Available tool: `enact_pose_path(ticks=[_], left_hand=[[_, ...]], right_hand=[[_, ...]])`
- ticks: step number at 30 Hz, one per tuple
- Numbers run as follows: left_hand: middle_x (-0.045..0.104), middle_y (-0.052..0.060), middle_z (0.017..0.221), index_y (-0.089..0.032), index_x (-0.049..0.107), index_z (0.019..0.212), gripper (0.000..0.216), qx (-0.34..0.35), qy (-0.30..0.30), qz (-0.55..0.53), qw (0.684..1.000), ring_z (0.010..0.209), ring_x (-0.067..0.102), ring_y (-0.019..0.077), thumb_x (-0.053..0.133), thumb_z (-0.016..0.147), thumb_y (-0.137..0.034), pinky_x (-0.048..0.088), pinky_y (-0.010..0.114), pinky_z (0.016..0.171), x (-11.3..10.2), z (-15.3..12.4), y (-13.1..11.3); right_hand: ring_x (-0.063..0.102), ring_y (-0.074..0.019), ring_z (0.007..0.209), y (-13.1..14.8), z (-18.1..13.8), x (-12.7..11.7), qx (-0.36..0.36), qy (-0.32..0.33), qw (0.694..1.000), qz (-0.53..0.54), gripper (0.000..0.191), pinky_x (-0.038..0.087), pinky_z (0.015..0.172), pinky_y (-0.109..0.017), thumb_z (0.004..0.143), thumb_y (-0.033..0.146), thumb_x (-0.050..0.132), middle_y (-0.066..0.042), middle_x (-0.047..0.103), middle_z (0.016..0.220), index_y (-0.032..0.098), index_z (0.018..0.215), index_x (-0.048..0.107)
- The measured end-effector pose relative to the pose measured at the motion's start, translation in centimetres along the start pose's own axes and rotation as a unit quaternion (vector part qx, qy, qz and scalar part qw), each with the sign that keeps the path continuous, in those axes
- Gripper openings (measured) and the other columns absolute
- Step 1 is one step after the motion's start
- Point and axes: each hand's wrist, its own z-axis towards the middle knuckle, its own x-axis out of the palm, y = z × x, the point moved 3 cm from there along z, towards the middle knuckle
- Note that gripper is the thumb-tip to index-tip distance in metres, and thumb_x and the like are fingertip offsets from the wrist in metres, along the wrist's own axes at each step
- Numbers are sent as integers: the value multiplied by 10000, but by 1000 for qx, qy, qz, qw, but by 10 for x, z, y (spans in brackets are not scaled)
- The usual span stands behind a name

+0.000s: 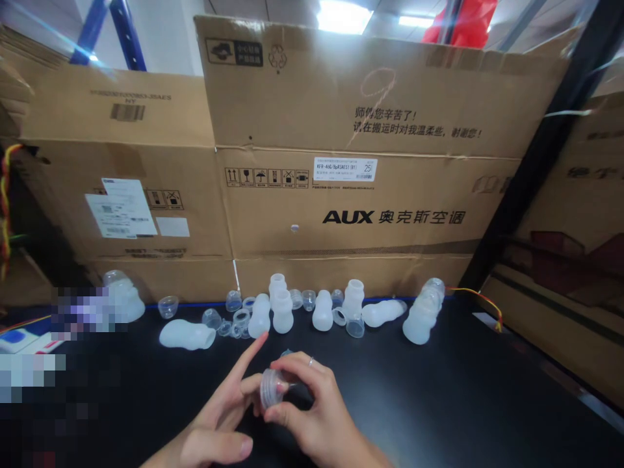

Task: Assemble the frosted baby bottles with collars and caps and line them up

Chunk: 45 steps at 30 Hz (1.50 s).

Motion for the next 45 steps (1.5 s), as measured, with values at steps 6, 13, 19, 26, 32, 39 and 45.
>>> enact_pose_path(ticks=[6,13,19,26,32,39,45], left_hand=[[708,34,1240,-320,31,1648,1351,-19,-10,-200,979,1119,582,233,740,525,-68,329,308,880,14,3,0],[722,60,1193,-275,152,1649,1287,-40,-60,-303,950,1090,613,240,676,496,-49,359,302,873,17,1,10],[704,108,1242,-197,190,1645,1230,-79,-82,-353,929,964,622,220,659,512,-86,373,311,847,18,0,17],[721,96,1193,-194,78,1655,1293,-61,-83,-327,939,1062,620,252,673,513,-81,364,310,853,17,2,17],[723,61,1210,-257,42,1656,1324,-48,-55,-300,951,1106,620,240,675,512,-52,358,294,861,19,1,14],[715,83,1273,-261,77,1656,1244,-38,-39,-251,966,1157,592,261,712,599,-99,340,318,875,16,4,3],[710,123,1314,-262,81,1658,1082,-9,-47,-174,984,1170,589,312,690,767,-177,321,391,909,6,8,-13]], right_hand=[[689,-226,956,2,1,1,9,-24,999,39,419,540,877,-315,805,477,862,-67,731,1066,276,1153,745],[673,-211,891,0,-1,3,40,-33,998,38,441,535,827,-304,720,379,938,-40,724,987,263,1106,759],[648,-191,818,1,-1,7,60,-27,996,67,427,545,756,-284,692,352,952,-25,683,913,250,1067,775],[640,-184,779,-1,-1,6,88,-18,993,74,428,551,728,-287,682,373,953,-22,660,888,238,1050,782],[678,-188,773,-8,-3,8,128,-13,980,150,491,574,744,-308,638,353,979,-19,657,934,234,1065,768],[685,-184,809,-9,0,8,148,-20,971,189,471,576,807,-323,678,345,956,-7,654,951,252,1091,750],[647,-187,903,-5,6,3,134,-43,979,147,383,537,840,-299,801,390,863,-20,645,1004,252,1136,742]])
